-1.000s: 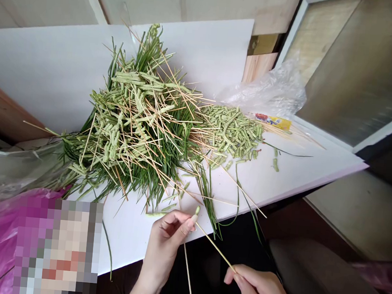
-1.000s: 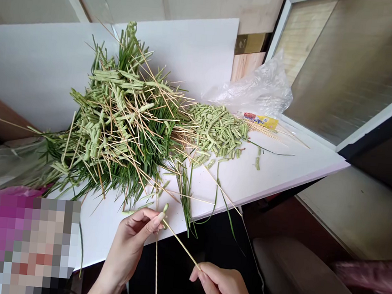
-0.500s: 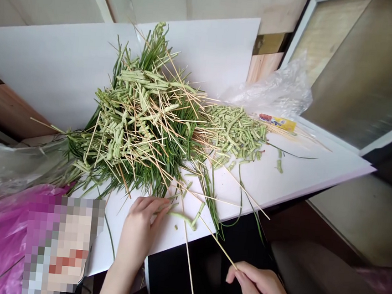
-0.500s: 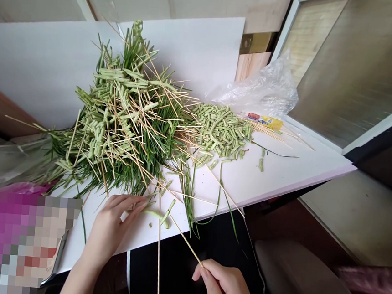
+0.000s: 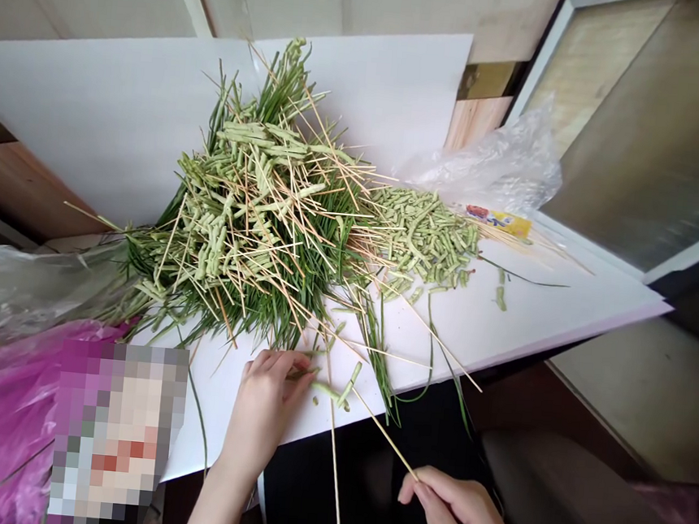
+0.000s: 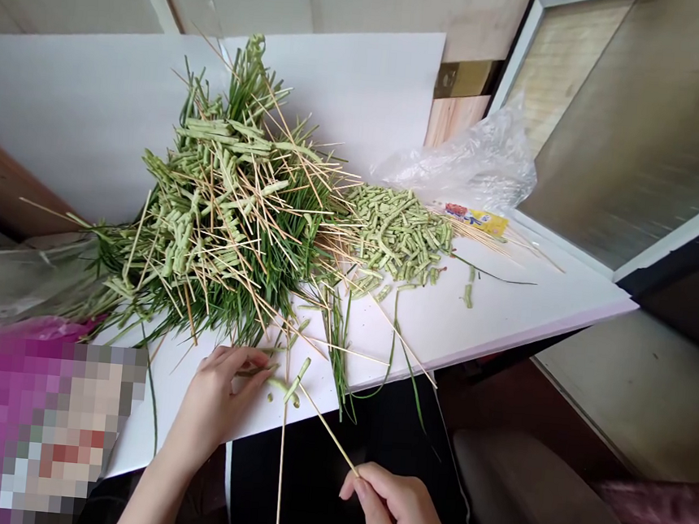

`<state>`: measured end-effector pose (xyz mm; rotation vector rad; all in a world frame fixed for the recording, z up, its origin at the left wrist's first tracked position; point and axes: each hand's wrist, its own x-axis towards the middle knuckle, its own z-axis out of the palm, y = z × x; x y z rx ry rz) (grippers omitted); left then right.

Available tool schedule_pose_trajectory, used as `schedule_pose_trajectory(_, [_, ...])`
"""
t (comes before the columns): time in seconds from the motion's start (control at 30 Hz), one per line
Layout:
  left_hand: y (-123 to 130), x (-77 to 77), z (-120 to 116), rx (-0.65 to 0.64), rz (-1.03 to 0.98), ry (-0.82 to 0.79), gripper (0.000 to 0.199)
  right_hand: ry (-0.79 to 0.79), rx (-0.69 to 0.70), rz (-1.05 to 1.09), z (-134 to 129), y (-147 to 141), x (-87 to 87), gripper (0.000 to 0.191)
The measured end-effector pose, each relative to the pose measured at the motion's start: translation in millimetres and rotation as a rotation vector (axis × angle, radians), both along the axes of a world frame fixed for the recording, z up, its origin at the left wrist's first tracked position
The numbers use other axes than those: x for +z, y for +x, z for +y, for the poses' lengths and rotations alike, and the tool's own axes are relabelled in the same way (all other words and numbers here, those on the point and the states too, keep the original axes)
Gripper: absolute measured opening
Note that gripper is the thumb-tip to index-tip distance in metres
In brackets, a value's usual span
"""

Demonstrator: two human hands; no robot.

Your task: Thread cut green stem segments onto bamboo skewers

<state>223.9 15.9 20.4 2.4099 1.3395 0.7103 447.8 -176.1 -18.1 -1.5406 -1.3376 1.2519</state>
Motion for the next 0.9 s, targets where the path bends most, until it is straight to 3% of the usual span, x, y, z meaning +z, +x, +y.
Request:
schedule_pose_trajectory(0.13, [0,1.0,-1,0.039,0.081,0.028,0.004,0.016,0.001,-0.022,-1,0,-3.9,0.063])
schedule_pose_trajectory(0.23, [-1,3.9,-1,0.053,0.035,-0.006,0.006,0.018,0.001,-0.033,0,0,-3.9,0.062])
schedule_pose_trajectory(0.33, [1,9.4,-4,0.084,-0.160,-0.119,0.011,0.022,0.003,-0.041,0,0,-1.8,0.061])
schedule_pose_trajectory(0.57, [15,22.0,-17,-0.002,-0.801,-0.660,0.023,0.042,0.022,-0.021,-1,-4,3.6,0.057])
schedule_pose_trajectory(0.73, [24,19.8,-23,-0.035,-0.899,-0.795,0.024,0.046,0.042,-0.013,-1,-7,6.8,0.057])
schedule_pose_trajectory(0.9, [27,20.2,-26,-0.024,-0.890,-0.788,0.022,0.027,0.046,0.025,0,-8,6.2,0.054])
